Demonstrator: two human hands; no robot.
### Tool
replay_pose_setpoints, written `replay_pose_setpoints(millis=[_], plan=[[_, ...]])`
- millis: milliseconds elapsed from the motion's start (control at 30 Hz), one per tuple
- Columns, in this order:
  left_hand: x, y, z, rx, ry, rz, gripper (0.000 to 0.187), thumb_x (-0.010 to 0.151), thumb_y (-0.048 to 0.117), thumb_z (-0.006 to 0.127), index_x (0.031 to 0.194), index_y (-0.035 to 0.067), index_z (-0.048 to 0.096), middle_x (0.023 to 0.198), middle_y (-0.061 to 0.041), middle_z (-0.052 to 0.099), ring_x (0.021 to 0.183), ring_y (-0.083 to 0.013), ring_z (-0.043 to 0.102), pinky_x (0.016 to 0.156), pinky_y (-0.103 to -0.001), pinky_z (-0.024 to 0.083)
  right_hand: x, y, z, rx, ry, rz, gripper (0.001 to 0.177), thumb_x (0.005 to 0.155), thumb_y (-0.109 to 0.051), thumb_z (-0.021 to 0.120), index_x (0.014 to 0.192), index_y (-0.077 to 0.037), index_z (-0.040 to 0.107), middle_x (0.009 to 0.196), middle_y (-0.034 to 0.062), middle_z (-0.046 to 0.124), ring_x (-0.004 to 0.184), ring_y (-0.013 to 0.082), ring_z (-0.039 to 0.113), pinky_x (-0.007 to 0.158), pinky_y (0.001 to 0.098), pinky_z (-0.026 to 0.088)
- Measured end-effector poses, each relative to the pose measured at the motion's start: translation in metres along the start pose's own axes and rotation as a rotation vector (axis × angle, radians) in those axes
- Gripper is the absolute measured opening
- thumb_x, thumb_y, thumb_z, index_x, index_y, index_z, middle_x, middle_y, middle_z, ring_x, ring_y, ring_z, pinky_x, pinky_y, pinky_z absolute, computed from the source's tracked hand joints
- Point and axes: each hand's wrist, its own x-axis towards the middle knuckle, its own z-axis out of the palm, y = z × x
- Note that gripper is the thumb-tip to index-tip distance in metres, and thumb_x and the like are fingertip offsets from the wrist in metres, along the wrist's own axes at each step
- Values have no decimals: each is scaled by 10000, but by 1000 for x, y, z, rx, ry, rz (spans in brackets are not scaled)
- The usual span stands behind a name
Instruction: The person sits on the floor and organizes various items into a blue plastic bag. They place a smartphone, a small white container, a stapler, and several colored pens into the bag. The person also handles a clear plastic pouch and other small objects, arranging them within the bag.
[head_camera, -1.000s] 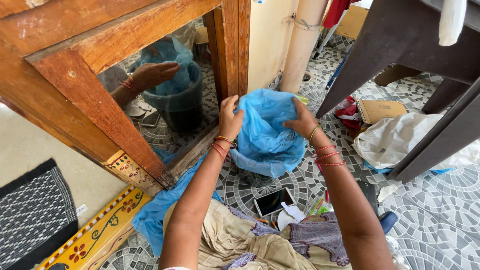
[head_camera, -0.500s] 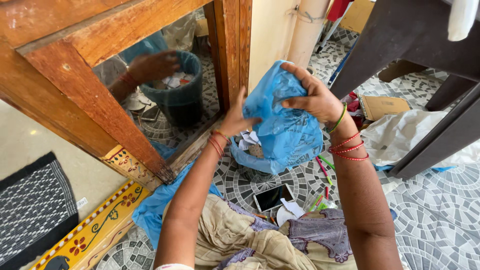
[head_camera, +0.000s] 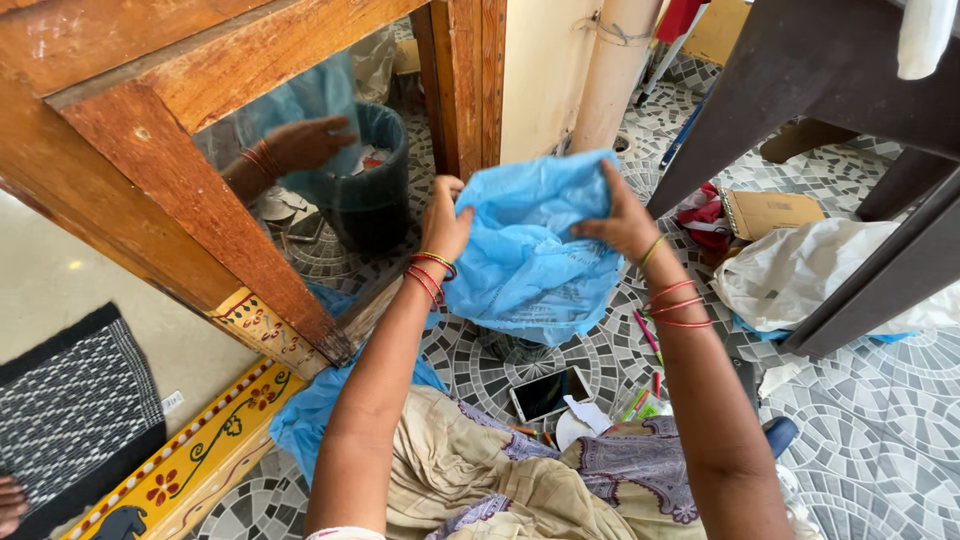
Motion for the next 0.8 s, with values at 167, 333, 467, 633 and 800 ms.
replay_pose_setpoints(millis=[167,333,467,633,800], plan=[[-17,-45,19,159,-37,166,239,774,-65,686,964,71,631,1018,-152,669,1058,-377,640,920,-443,508,-13,82,14,-480,55,75,1299,579,-130,988,1571,92,178,1601,292,346,1502,362,349,1229,377,301],[-13,-35,31,152,14,216,249,840,-76,633,1028,82,668,1143,-138,663,1124,-346,654,976,-415,528,-16,79,11,-587,183,58,1278,616,-175,942,1596,59,156,1569,322,366,1435,445,417,1187,418,374],[-9,-15,36,372,-98,198,411,837,3,713,1240,4,628,1311,-197,583,1156,-406,580,989,-446,478,-14,76,17,-707,206,104,1248,638,-140,914,1619,19,159,1604,351,282,1389,496,433,1151,433,411],[-18,-6,37,560,-269,55,618,791,101,787,1329,-30,515,1402,-215,490,1283,-429,487,1034,-477,418,-13,83,29,-833,182,-44,1258,579,-96,944,1556,51,165,1584,325,259,1457,501,352,1177,433,361],[-13,-8,31,424,-114,183,669,818,-31,693,1440,-69,448,1494,-240,440,1296,-448,501,1076,-465,439,-8,62,25,-764,292,46,1193,630,20,841,1586,63,129,1636,316,214,1483,451,336,1196,386,371]])
